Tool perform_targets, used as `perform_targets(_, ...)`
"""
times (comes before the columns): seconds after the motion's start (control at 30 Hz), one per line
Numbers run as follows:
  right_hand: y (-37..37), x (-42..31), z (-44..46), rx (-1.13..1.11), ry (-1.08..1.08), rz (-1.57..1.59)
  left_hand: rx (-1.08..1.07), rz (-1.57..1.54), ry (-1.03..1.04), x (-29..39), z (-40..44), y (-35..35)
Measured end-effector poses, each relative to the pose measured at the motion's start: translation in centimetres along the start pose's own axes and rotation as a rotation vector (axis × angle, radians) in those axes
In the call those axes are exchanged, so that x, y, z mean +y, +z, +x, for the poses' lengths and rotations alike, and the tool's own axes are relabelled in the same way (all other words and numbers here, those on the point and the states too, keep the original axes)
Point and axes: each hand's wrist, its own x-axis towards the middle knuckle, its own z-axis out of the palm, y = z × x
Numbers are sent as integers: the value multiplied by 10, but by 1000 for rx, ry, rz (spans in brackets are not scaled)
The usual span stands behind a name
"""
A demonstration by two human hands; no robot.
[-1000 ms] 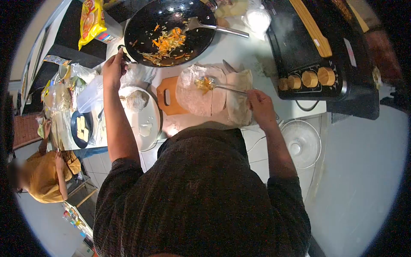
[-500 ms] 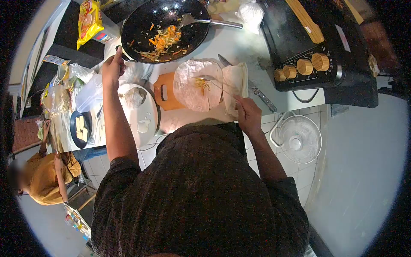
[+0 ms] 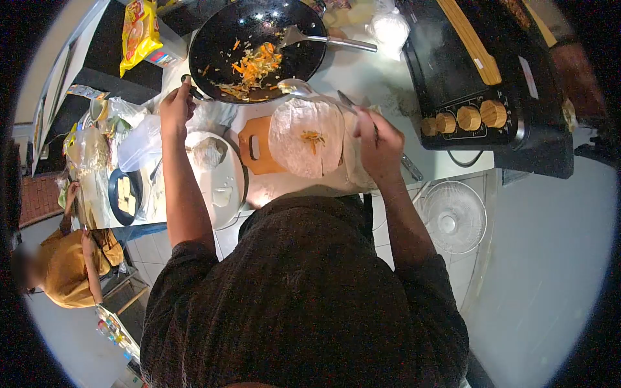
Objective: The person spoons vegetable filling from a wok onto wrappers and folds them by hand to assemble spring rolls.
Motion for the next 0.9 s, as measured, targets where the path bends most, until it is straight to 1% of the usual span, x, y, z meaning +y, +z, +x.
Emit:
perform_targets(0.13, 38, -17, 39, -6, -60, -28, -14, 29, 22, -13, 4, -2)
perform_targets(0.2, 59, -21, 56, -39, -84, -97, -29, -24, 18, -11, 1, -1)
perform_targets(0.27, 79, -18, 69, -82, -124, -142, -105, -96, 17, -6, -5, -1)
perform_targets(0.33, 94, -21, 76, -128, -168, -183, -75, -82, -1, -4, -10, 1)
perform_targets(0.43, 108, -26, 81, -139, -181, -256, -113, -1, -14, -1, -14, -3)
perform_targets(0.53, 115, -33, 80, -166, -160, -288, -133, -11, -28, 0, -19, -2)
perform_targets(0.6, 116, -41, 78, -223, -56, -258, -134, -36, -40, 0, -19, -1)
perform_targets(0.73, 114, -45, 77, -216, -54, -201, -151, -35, -29, 4, -26, 0)
perform_targets(0.8, 109, -46, 80, -234, 26, -174, -154, -21, -20, 5, -26, 0)
perform_targets(0.83, 107, -47, 80, -236, 25, -174, -158, -28, -14, 4, -26, 0)
perform_targets(0.9, 105, -47, 78, -304, 92, -172, -162, -36, -9, 3, -26, 1)
